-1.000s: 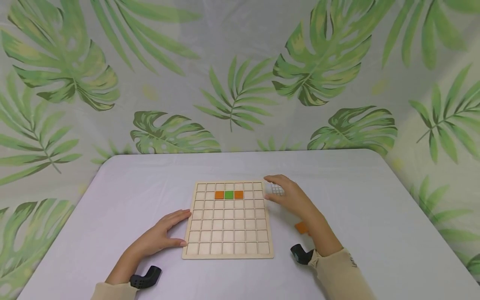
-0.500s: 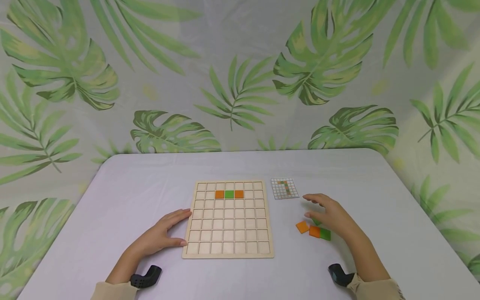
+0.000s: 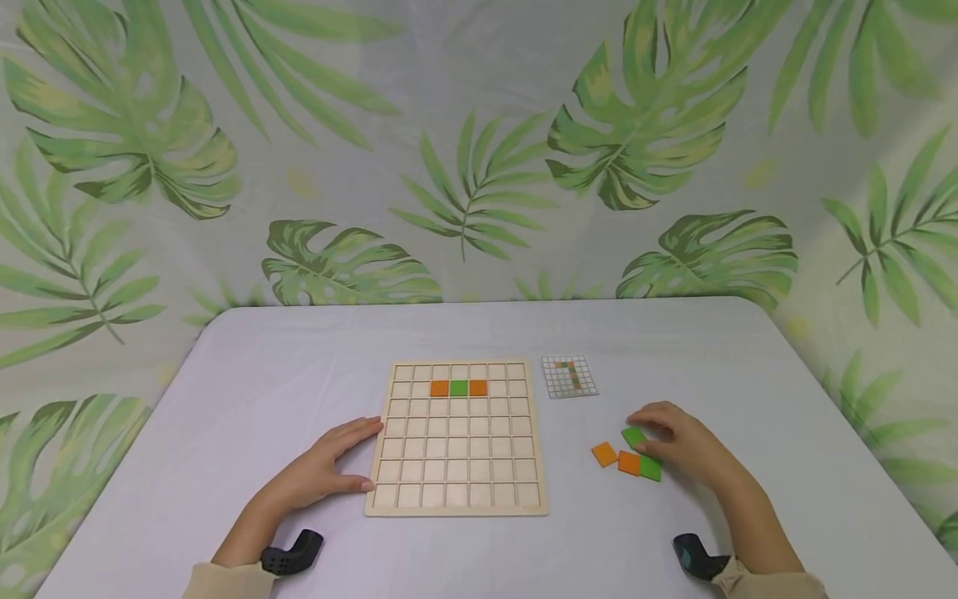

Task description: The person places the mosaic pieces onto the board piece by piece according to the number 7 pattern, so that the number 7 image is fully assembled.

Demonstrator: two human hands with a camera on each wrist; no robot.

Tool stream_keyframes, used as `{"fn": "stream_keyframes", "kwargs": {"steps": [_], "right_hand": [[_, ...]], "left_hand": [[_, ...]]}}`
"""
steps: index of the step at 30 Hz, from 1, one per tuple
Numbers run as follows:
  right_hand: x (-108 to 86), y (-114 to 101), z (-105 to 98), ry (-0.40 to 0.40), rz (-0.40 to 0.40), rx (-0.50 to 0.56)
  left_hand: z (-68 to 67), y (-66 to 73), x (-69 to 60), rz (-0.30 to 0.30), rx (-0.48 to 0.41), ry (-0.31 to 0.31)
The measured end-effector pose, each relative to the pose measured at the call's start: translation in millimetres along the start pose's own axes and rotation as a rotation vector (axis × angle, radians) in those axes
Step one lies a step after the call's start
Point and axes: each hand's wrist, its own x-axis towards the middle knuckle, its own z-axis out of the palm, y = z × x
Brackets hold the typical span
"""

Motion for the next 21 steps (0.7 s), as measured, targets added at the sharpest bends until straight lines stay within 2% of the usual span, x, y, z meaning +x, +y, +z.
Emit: {"fn": "stream_keyframes", "kwargs": {"steps": [4, 9, 13, 18, 21], "right_hand": [[2.4, 3, 4, 0.048, -0.03, -0.044], [1.1, 5, 5, 0.056, -0.032, -0.031], [1.1, 3, 3, 0.046, -0.004, -0.024], [7.7, -9, 2, 0.021, 0.073, -0.007], [14.9, -19, 2, 0.029, 0.067, -0.003]], "left_hand": [[-0.6, 0.2, -0.4, -0.004, -0.004, -0.001], [-0.7, 0.4, -0.2, -0.001, -0.004, -0.003], [-0.4, 0.7, -0.3, -0.004, -0.001, 0.003], [-0.1, 0.9, -0.2, -0.003, 0.005, 0.005], [0.0, 0.8, 0.0, -0.003, 0.005, 0.004]]}}
